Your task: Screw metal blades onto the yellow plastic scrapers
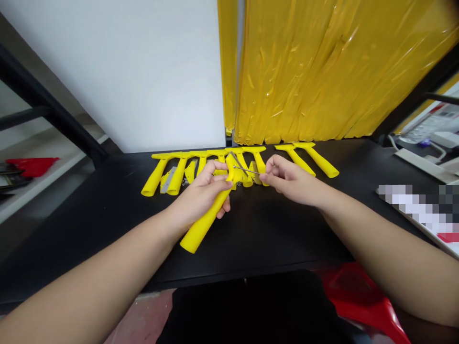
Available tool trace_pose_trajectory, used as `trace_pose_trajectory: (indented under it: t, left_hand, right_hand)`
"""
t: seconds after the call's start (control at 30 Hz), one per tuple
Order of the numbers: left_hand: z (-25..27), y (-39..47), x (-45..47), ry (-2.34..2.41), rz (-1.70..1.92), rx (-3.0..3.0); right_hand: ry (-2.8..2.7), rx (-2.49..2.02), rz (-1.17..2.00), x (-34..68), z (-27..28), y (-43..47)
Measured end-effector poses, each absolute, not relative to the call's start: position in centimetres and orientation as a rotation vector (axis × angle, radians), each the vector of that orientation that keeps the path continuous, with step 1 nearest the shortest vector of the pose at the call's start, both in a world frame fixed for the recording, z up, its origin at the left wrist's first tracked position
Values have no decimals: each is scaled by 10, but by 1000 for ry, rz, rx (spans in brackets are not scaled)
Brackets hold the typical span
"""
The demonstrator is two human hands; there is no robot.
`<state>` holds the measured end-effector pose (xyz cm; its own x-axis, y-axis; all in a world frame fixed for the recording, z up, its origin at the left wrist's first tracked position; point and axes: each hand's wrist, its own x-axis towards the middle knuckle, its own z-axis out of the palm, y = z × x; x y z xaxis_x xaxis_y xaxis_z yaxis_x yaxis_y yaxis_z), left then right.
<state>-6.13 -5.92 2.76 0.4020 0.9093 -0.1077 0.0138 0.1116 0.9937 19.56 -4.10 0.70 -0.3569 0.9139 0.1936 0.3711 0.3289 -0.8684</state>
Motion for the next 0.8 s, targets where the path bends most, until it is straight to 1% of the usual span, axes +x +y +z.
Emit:
trace_pose_trajectory:
  t: [0.13, 0.27, 0.57, 0.8]
  left_hand:
    - [26, -63, -60, 954, 934, 1362]
    - [23, -65, -58, 998, 1051, 1423]
    - [16, -60, -61, 1018, 1070, 1490]
    - [15, -62, -64, 1064, 1102, 1651]
  right_hand:
    - [-1897, -1042, 854, 199, 6, -42]
    - [-1870, -1064, 741, 202, 6, -42]
    - [-1801, -1041, 806, 201, 7, -43]
    - [-1890, -1102, 707, 199, 17, -46]
